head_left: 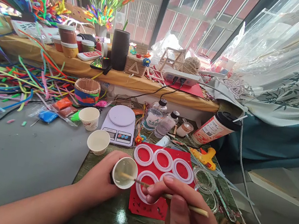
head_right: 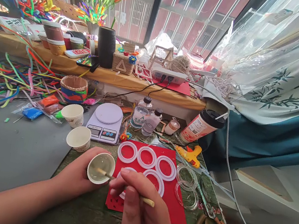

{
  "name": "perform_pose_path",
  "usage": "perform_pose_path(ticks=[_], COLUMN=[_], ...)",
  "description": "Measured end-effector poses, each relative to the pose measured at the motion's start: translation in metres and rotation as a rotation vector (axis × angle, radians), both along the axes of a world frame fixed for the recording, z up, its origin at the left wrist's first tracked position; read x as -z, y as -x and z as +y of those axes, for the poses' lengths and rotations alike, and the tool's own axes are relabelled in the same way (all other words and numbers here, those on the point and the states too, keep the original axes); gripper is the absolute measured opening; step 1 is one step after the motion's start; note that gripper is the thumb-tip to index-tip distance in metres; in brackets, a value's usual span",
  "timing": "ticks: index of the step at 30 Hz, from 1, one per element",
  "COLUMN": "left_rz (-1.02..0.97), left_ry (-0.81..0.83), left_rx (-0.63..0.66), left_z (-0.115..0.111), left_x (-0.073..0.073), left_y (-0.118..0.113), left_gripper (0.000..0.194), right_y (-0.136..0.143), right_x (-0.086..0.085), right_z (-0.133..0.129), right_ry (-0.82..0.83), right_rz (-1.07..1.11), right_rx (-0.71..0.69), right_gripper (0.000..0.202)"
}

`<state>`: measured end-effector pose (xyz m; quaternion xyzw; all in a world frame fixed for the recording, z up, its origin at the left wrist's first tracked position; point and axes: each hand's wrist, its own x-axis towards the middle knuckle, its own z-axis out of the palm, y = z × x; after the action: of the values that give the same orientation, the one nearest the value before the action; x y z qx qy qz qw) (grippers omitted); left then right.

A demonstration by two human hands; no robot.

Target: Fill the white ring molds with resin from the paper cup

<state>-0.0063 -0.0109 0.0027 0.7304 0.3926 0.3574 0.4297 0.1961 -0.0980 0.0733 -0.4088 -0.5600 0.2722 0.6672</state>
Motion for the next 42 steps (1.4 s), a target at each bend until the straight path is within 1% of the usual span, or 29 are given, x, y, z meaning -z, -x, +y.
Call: perform_pose_path(ticks=[2, 4, 6, 8, 11, 12, 15, 19, 22, 26, 28, 30, 33, 36, 39, 42], left_rz=[0.004, 0.005, 0.006, 0.007, 0.004, 0.004, 0.01, 0.018, 0.03, 0.019, 0.014, 0.012, 0.02, 0.033, 0.044, 0.059], left_ry=[0.002, 0.007, 0.017, 0.029, 0.037, 0.039, 0.039, 0.02, 0.021, 0.025, 0.029, 0.027, 0.025, 0.017, 0.003, 0.005], left_rx=[-0.005, -0.006, -0.003, 0.001, 0.006, 0.009, 0.014, 0.007, 0.004, 0.015, 0.016, 0.001, -0.012, -0.009, -0.017, -0.019], left_z=[0.0, -0.001, -0.001, -0.001, -0.001, -0.001, 0.0, 0.0, 0.001, 0.001, 0.001, 0.001, 0.001, 0.001, 0.001, 0.001], left_x=[0.0, 0.001, 0.001, 0.001, 0.0, 0.0, 0.001, 0.001, -0.001, -0.006, -0.007, -0.008, -0.008, -0.008, -0.009, -0.012], left_y=[0.0, 0.0, 0.0, 0.0, 0.0, 0.0, 0.001, 0.0, 0.0, 0.0, -0.001, -0.001, -0.001, -0.001, -0.001, -0.002], left_gripper=[0.041, 0.041, 0.044, 0.044, 0.043, 0.043, 0.041, 0.042, 0.041, 0.04, 0.041, 0.04, 0.039, 0.039, 0.037, 0.036], right_y=[0.0, 0.0, -0.001, -0.001, -0.002, -0.002, -0.002, -0.003, -0.004, -0.004, -0.005, -0.005, -0.005, -0.005, -0.004, -0.004], right_x=[0.0, 0.0, 0.0, 0.0, 0.0, 0.0, 0.001, 0.003, 0.004, 0.004, 0.004, 0.006, 0.007, 0.007, 0.006, 0.004], right_z=[0.001, 0.001, 0.002, 0.003, 0.003, 0.002, 0.0, -0.001, -0.001, 0.001, 0.001, 0.002, 0.002, 0.001, 0.0, 0.0], right_ry=[0.015, 0.047, 0.037, 0.024, 0.019, 0.011, 0.002, -0.029, -0.025, -0.054, -0.06, -0.059, -0.088, -0.071, -0.052, -0.06], right_rz=[-0.023, -0.038, -0.021, -0.028, -0.056, -0.056, -0.079, -0.102, -0.126, -0.098, -0.142, -0.174, -0.146, -0.158, -0.109, -0.168], right_rx=[0.037, 0.015, 0.018, 0.061, 0.012, 0.008, 0.065, 0.02, 0.045, 0.019, 0.046, 0.017, -0.029, 0.021, -0.007, 0.031], right_gripper=[0.027, 0.027, 0.028, 0.028, 0.028, 0.029, 0.028, 0.032, 0.033, 0.035, 0.034, 0.034, 0.037, 0.037, 0.033, 0.032])
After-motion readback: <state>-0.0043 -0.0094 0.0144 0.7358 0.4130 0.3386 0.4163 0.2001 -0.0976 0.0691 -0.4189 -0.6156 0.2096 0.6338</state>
